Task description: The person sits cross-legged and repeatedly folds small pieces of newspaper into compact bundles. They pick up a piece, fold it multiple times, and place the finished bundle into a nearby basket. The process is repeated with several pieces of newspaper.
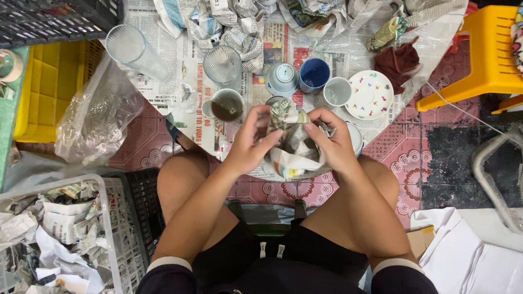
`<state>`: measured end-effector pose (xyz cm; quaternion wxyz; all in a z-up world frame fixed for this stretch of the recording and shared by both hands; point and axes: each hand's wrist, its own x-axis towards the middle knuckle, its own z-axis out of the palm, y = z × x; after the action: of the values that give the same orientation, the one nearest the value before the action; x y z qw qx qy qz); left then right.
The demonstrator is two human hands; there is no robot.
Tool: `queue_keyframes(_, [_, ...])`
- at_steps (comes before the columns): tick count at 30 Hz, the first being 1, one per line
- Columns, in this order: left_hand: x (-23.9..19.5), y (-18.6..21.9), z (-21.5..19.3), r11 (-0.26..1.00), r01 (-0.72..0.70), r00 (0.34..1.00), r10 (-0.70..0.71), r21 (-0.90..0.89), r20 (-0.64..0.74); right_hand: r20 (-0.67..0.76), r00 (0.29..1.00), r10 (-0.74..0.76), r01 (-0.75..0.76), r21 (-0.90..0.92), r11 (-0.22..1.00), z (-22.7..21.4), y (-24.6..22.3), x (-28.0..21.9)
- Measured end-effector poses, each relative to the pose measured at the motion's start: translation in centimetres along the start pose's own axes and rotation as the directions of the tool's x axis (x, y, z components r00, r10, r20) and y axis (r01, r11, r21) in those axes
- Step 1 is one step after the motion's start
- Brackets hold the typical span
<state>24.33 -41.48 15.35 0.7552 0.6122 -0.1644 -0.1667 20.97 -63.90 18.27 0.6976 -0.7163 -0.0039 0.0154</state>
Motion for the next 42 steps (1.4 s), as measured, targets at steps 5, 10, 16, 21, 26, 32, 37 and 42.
queue_keyframes(5, [0.4, -3.4, 0.4, 0.936, 0.206, 0.979, -0.198, -0.287, 0.057, -0.025, 0.991, 0.135, -0.119, 0.33, 0.937, 0.4, 0.4, -0.3])
queue_keyframes(10, [0.7, -5.1, 0.6, 0.94, 0.231, 0.973, -0.228, -0.252, 0.043, -0.077, 0.981, 0.176, -0.113, 0.506, 0.855, 0.6, 0.7, -0.1])
queue_keyframes(16, [0.8, -4.9, 0.7, 0.718, 0.369, 0.902, -0.431, -0.59, 0.039, -0.045, 0.995, 0.089, -0.049, 0.564, 0.824, -0.9, 2.1, -0.4])
queue_keyframes(21, [0.4, -5.0, 0.4, 0.859, 0.383, 0.916, -0.4, -0.34, 0.023, -0.006, 0.999, -0.037, 0.032, 0.654, 0.756, -4.1, 4.4, 0.0])
queue_keyframes(26, [0.9, -5.2, 0.7, 0.87, 0.34, 0.935, -0.353, -0.356, 0.032, 0.037, 0.992, -0.124, 0.013, 0.925, 0.379, -7.8, 7.1, -0.1])
queue_keyframes(32, [2.7, -4.1, 2.3, 0.856, 0.321, 0.947, -0.291, -0.406, 0.135, -0.177, 0.976, -0.125, 0.205, 0.943, 0.262, -12.8, 11.0, -0.4])
queue_keyframes(37, [3.2, -3.2, 3.1, 0.83, 0.253, 0.959, -0.285, -0.497, 0.012, -0.34, 0.929, -0.146, 0.368, 0.886, 0.282, -17.2, 13.1, -2.1])
queue_keyframes(42, [5.4, -2.8, 3.0, 0.922, -0.159, 0.976, 0.093, -0.352, -0.196, -0.384, 0.874, -0.299, 0.475, 0.804, 0.358, -18.8, 12.7, -1.6])
